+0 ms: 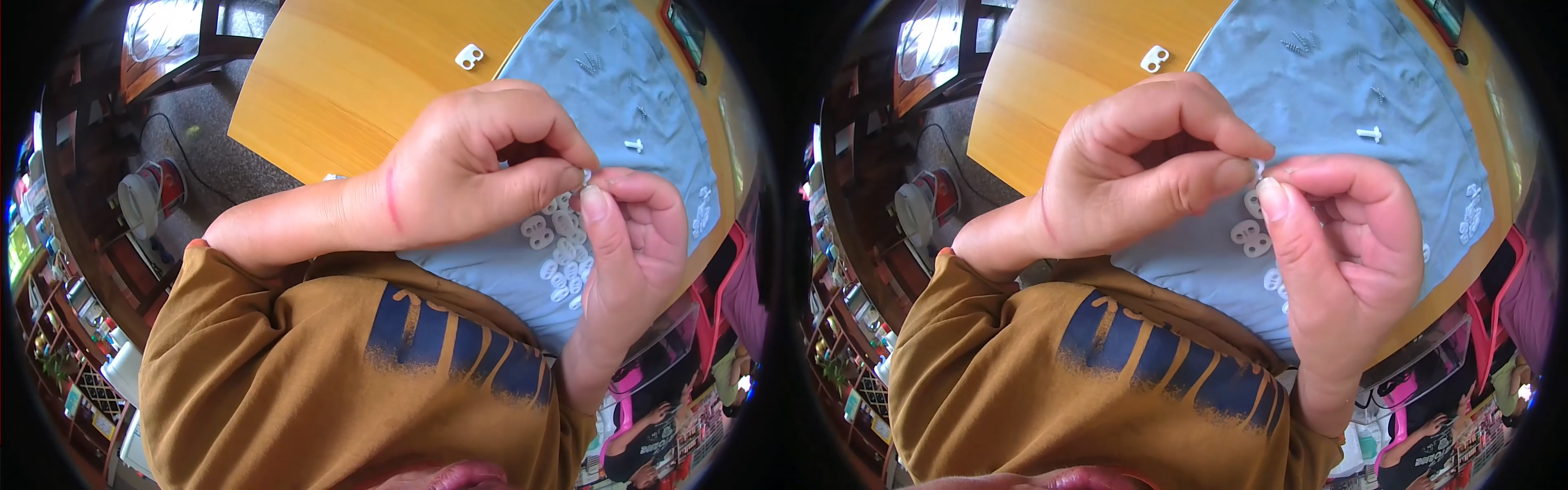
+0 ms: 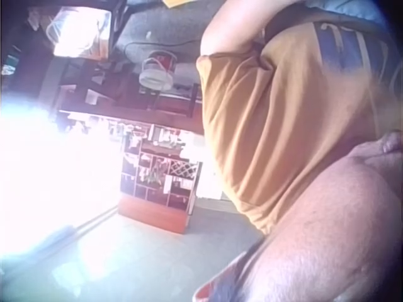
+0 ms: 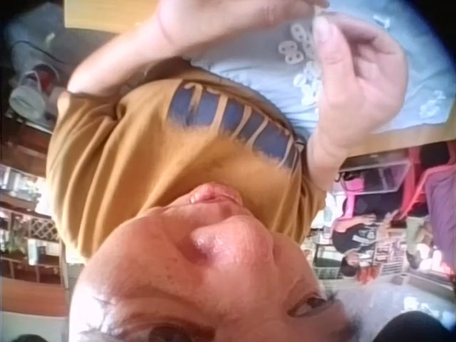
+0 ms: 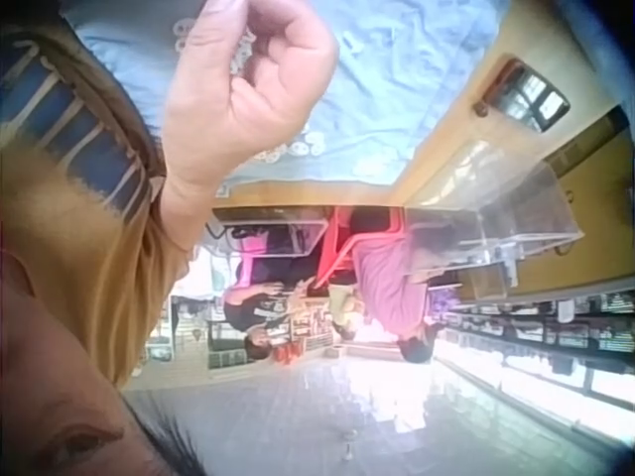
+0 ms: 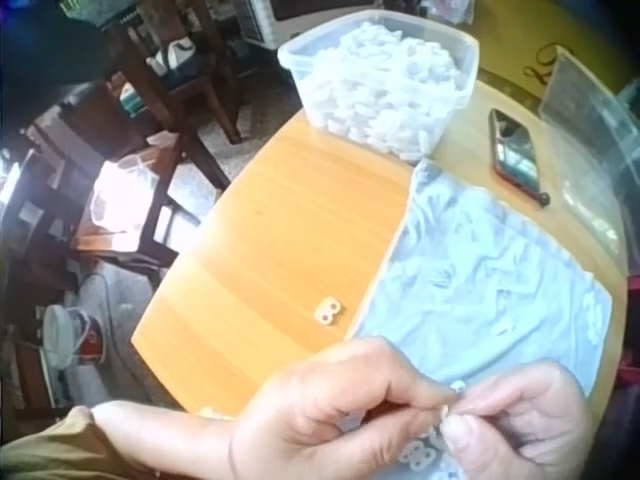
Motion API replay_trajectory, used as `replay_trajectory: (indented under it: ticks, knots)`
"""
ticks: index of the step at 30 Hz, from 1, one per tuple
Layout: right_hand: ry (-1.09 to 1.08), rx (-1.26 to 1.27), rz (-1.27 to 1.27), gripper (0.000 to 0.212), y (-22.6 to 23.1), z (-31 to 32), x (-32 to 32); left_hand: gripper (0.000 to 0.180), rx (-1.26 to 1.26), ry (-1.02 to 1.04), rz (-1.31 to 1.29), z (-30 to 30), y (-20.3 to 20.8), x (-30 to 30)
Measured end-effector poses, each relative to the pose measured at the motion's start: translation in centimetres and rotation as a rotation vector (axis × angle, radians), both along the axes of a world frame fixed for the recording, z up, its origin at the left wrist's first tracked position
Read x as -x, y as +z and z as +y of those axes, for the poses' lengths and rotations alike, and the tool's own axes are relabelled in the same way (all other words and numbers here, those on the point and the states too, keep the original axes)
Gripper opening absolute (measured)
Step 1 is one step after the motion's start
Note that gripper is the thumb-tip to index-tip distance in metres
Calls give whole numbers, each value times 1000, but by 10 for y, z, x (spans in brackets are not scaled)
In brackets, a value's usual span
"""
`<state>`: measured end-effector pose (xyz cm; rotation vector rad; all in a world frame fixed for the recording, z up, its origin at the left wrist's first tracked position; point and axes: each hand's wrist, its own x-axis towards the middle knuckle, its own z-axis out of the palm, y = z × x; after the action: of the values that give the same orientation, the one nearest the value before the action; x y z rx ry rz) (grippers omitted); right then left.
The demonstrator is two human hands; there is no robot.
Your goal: Assembling small white plastic clips by manually inserting small plastic pins into pre-drilled holes.
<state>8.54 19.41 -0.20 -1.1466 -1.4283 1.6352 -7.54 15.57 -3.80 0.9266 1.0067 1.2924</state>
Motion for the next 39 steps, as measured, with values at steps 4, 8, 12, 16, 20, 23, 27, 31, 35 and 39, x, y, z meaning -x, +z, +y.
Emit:
replay_trajectory:
  ticks: [4, 8, 12, 16, 20, 23, 27, 31, 35, 39]
  knots:
    - [-27, -4, 4, 16, -3, -1, -1, 9, 181, -49, -166, 1, 6, 1]
    - [-29, -116, -9, 18, -5, -4, 1, 11, 247, -87, -204, 2, 7, 3]
    - [-3, -209, -34, 18, -7, -4, 1, 10, 273, -85, -243, 1, 7, 2]
    - [-29, -209, -63, 17, -6, -6, 5, 10, 198, -32, -206, -1, 2, -2]
    - [-81, -67, 15, 14, -7, -4, 6, 10, 123, -13, -115, -2, 3, -2]
    - [-103, -25, 66, 13, -9, -3, 7, 10, 155, -12, -165, -1, 4, -3]
    - [-142, 2, 85, 14, -6, -5, 8, 10, 211, -26, -191, 1, 7, -2]
    - [-124, -53, 63, 15, -5, -6, 7, 9, 215, -11, -192, 1, 7, -3]
    - [-86, -232, -26, 18, -5, -5, 7, 10, 199, -25, -210, 0, 6, -2]
    - [70, -583, -155, 19, -13, -2, 1, 12, 250, -69, -223, 1, 6, 2]
